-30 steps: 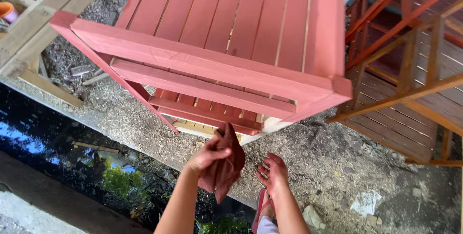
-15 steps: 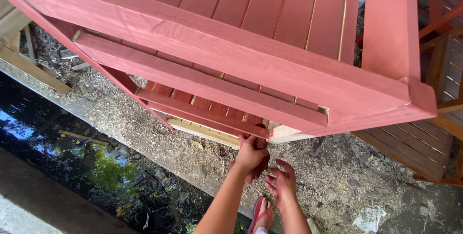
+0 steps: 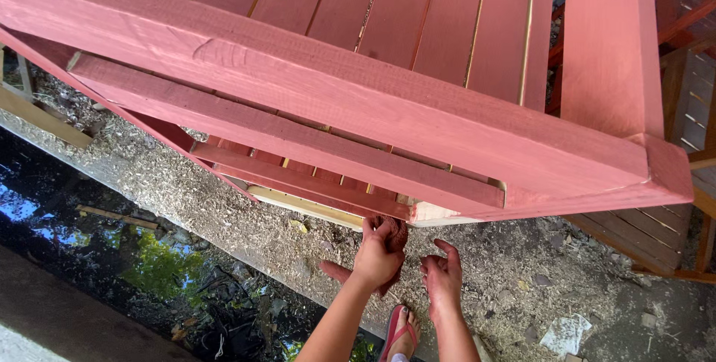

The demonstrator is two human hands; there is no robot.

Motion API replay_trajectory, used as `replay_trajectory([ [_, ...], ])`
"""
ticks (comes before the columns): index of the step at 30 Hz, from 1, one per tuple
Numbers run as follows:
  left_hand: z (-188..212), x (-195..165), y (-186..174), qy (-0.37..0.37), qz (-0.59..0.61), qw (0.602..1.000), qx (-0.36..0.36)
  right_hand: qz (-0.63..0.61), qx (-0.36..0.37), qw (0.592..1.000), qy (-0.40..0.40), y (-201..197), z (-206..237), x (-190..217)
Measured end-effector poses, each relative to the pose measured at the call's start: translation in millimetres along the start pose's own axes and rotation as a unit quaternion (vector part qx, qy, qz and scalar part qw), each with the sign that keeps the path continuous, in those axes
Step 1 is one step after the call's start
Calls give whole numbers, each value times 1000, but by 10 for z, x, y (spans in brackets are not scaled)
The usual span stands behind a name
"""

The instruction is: The person wipes the red-stained surfaces of a wooden chair frame with a cloth, moving around the chair to wipe the seat slats, side rails, legs, and lower stretchers, working over the painted and partially unpainted areas in sequence.

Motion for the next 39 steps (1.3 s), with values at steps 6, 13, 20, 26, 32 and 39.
replay_trajectory([
  [6,-317,-8,-68,-159,-137,969,131,27,33,998,-52,125,-45,104],
  [13,56,-123,-78,17,42,999,-18,77,73,983,-149,320,-203,148],
  [20,-45,73,-36,-104,-112,985,78,114,32,983,-139,282,-290,147],
  [26,-122,-66,-42,-141,-226,957,116,49,14,991,-123,244,-190,125],
  [32,-28,-141,-116,-146,-196,964,104,29,18,995,-97,189,-89,-55],
  [39,178,118,-128,-132,-230,953,147,-58,46,996,-44,96,32,-244],
])
Point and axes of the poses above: each hand's wrist, its own z-axis away from the middle knuckle, its own y-axis out of the palm, x = y × z, the point moved 6 cm from there along -z, towards the middle knuckle, and after that the axes turned 13 degrees about y, right-handed, at the moved point
